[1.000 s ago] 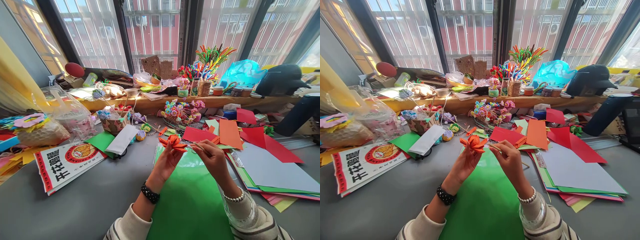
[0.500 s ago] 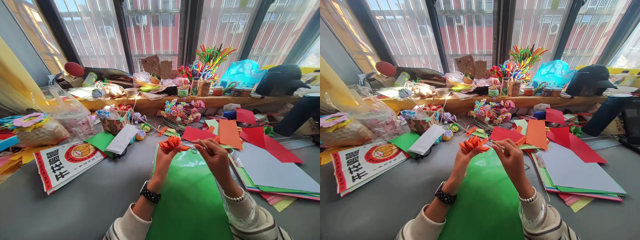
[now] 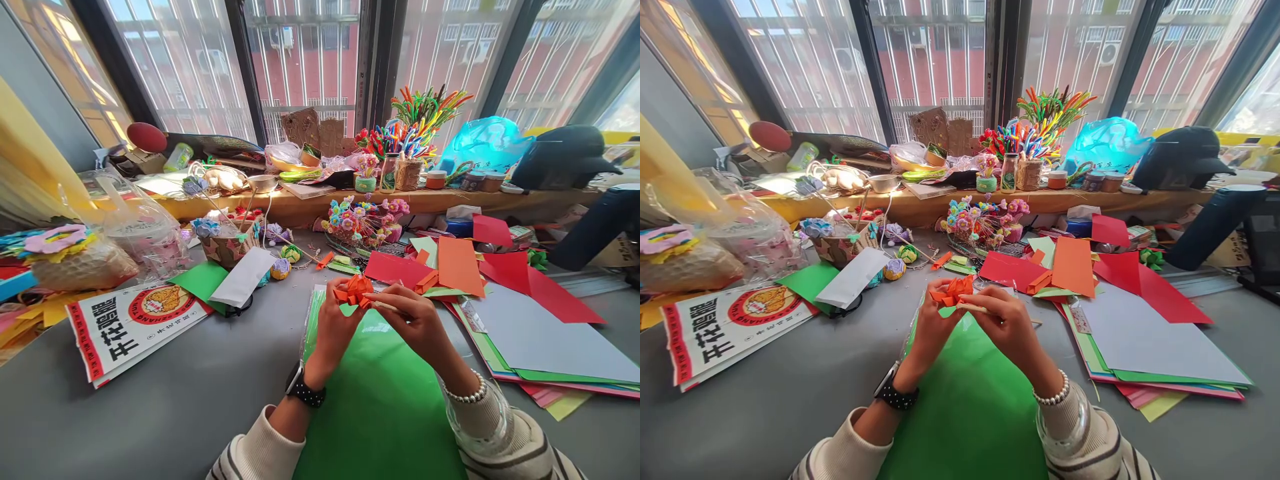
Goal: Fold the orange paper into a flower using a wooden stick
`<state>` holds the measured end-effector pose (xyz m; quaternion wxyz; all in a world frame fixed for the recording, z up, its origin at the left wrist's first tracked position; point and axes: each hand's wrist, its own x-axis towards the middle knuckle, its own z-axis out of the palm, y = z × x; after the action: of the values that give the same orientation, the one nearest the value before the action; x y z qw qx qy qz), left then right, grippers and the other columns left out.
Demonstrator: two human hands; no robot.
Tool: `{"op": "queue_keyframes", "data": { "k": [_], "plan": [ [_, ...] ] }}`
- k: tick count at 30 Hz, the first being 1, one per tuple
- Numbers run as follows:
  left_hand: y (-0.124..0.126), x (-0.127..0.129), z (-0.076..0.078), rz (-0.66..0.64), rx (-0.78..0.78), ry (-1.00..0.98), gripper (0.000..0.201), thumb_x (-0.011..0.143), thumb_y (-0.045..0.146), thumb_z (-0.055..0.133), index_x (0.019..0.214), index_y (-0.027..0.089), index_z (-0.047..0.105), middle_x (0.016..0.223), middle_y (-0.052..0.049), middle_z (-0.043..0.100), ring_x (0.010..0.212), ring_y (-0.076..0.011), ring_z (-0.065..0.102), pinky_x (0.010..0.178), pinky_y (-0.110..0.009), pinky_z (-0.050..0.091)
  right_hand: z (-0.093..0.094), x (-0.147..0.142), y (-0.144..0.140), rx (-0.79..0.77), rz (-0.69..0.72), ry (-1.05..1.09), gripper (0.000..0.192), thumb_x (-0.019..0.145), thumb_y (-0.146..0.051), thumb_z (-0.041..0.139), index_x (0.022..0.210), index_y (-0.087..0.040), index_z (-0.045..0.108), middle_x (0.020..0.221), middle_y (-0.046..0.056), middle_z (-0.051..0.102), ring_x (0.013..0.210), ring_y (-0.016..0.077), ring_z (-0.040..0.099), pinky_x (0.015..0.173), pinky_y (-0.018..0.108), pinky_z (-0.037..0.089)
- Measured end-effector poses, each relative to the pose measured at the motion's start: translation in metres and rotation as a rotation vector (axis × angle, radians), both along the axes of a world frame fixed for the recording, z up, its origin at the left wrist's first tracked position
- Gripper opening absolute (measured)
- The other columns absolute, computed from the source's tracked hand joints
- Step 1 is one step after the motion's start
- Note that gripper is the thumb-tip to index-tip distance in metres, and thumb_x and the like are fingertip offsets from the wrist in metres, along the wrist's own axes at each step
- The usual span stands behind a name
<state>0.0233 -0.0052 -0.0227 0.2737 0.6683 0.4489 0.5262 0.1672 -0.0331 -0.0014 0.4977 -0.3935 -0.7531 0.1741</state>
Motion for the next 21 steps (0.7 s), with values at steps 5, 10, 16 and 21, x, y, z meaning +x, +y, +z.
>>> {"op": "queue_keyframes", "data": {
  "k": [5,10,16,21],
  "plan": [
    [-0.001,-0.001,-0.001,0.029,0.026,0.028,0.036,0.069,0.022,0.061,0.098,0.019,0.04,0.093,-0.005,0.058,0.083,-0.0165,0.057,0.073,-0.029,0.043,0.0,-0.001,0.0,-0.002,0.021,-0.025,0.022,0.08,-0.02,0.051,0.097,-0.02,0.064,0.081,0.004,0.058,0.056,0.0083,0.05,0.042,0.019,0.036],
    [0.0,0.0,-0.004,0.051,0.054,0.069,0.036,0.07,0.026,0.06,0.099,0.02,0.039,0.099,-0.007,0.057,0.087,-0.0177,0.055,0.077,-0.032,0.043,-0.001,-0.004,0.0,0.029,-0.022,-0.067,0.024,0.079,-0.015,0.048,0.096,-0.019,0.063,0.08,0.002,0.058,0.048,0.0058,0.043,0.04,0.018,0.035],
    [-0.003,-0.001,-0.001,0.003,0.096,0.044,0.053,0.065,0.036,0.066,0.109,0.02,0.04,0.105,-0.008,0.054,0.093,-0.0179,0.053,0.079,-0.033,0.043,-0.002,-0.002,-0.001,0.21,-0.313,-0.034,0.021,0.075,-0.01,0.048,0.089,-0.018,0.063,0.077,0.001,0.058,0.049,0.0067,0.045,0.045,0.019,0.04],
    [-0.011,-0.004,0.006,0.056,0.16,-0.158,0.021,0.071,0.037,0.059,0.076,0.017,0.056,0.077,-0.003,0.056,0.068,-0.0128,0.052,0.064,-0.027,0.043,-0.004,-0.003,-0.002,0.355,-0.451,-0.079,0.019,0.078,-0.012,0.049,0.092,-0.018,0.061,0.078,0.002,0.059,0.065,0.0114,0.057,0.056,0.021,0.046]
  ]
}}
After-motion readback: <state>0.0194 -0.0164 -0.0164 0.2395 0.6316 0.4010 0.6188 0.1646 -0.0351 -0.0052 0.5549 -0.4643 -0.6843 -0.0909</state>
